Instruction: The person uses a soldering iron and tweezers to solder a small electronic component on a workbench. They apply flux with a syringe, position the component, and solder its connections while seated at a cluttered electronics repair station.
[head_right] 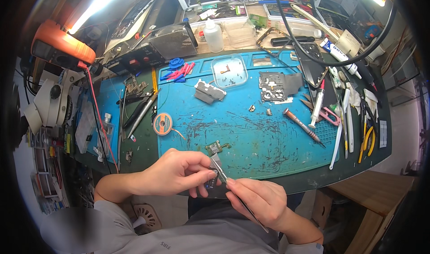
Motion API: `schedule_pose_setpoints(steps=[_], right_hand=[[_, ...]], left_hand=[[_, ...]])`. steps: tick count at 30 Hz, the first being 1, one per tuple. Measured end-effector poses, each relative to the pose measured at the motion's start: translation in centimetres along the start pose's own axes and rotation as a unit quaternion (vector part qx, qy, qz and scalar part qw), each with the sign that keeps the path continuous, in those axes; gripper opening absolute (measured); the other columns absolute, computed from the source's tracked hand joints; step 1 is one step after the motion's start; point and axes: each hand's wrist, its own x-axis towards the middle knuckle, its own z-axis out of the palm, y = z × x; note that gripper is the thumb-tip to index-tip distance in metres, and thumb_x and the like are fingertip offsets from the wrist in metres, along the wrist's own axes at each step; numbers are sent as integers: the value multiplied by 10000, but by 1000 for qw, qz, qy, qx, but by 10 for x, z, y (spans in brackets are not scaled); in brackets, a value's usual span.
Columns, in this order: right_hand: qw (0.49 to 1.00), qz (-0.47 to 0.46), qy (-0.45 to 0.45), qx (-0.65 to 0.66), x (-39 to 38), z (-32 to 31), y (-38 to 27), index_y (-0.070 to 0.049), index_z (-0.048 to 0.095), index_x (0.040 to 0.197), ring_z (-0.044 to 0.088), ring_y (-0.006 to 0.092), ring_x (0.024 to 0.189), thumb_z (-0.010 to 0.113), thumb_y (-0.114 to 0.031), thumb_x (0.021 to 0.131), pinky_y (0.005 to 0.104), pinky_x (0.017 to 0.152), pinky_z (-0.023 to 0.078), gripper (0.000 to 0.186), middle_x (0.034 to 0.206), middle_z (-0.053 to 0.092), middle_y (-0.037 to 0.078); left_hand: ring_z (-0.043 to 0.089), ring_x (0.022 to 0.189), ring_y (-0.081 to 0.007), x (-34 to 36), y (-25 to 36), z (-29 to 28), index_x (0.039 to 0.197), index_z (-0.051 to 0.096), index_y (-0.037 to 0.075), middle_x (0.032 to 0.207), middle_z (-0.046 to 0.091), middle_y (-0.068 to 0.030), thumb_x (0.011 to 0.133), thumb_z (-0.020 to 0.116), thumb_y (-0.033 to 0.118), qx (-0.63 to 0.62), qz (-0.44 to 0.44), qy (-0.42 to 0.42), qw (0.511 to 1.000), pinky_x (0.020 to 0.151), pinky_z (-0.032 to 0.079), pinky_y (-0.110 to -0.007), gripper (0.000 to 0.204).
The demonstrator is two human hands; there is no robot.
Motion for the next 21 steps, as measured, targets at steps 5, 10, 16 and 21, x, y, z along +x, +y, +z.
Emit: schedule_pose_setpoints(steps=[5,10,16,21], right_hand=[[1000,-3,-1,5,1,0,0,24,708,1176,799,270,817,799,5,884,338,677,653,306,979,774,150],[1000,-7,-2,3,1,-1,-1,23,709,1170,800,272,817,795,6,887,338,676,653,297,974,775,151],[999,-3,40,33,-5,-2,3,15,742,1170,781,236,793,850,-26,841,309,642,625,349,1000,787,132],[998,-16,61,29,-7,-3,1,22,726,1190,792,247,820,846,-23,844,318,671,641,368,1002,785,142]], left_hand=[[773,746,-128,-1,1,0,1110,657,-38,882,783,-89,1092,639,190,4,-1,2,1000,588,605,-261,229],[774,743,-129,-2,2,1,1102,661,-39,881,781,-88,1092,638,191,4,5,5,1000,587,607,-259,232],[737,680,-128,-2,-2,5,1131,684,-38,860,762,-81,1046,690,137,49,50,42,997,567,588,-282,194],[671,657,-227,1,-15,4,1174,714,15,831,657,-87,905,782,45,360,334,238,838,562,555,-343,280]])
